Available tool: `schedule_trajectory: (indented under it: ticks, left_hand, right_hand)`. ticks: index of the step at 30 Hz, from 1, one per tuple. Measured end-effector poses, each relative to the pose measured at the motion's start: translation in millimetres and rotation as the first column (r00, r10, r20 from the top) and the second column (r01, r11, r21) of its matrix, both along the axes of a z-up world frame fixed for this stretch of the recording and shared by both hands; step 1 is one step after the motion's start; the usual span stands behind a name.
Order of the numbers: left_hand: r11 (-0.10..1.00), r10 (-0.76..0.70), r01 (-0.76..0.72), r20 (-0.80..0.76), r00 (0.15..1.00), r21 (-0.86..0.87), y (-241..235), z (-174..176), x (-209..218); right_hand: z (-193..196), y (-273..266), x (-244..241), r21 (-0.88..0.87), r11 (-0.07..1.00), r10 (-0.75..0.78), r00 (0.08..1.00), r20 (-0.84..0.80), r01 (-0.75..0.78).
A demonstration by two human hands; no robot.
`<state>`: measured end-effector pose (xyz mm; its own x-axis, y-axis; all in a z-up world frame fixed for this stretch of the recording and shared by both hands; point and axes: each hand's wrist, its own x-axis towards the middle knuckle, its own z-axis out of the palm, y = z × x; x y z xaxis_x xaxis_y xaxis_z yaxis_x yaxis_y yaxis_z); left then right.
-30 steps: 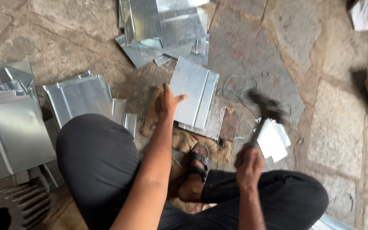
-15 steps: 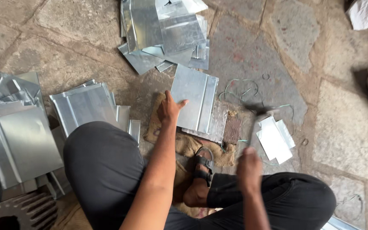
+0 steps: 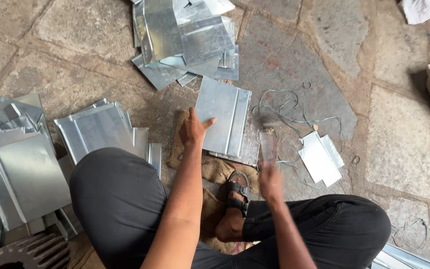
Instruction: The person uses a hammer to flatten and fold edges on several small rectangular metal sheets against a hard surface on the floor.
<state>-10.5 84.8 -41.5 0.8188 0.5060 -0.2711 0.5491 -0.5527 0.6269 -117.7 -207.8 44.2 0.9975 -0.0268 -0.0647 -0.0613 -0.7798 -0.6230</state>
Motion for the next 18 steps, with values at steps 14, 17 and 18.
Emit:
schedule_trajectory:
  ticks: [14, 17, 18]
  left_hand:
    - [1.000, -0.028, 0.027, -0.075, 0.997, -0.011, 4, 11, -2]
    - [0.989, -0.026, 0.019, 0.045, 0.999, 0.145, 0, -1, -9]
    - [0.995, -0.035, 0.036, -0.008, 0.999, 0.096, 1, -5, -9]
  right_hand:
    - [87, -32, 35, 0.923, 0.284, -0.080, 0.953, 0.293, -0.260]
    - [14, -27, 20, 0.482, 0.848, 0.010, 0.916, 0.400, -0.220]
    - [-7, -20, 8, 0.421, 0.899, -0.001, 0.960, 0.279, -0.122]
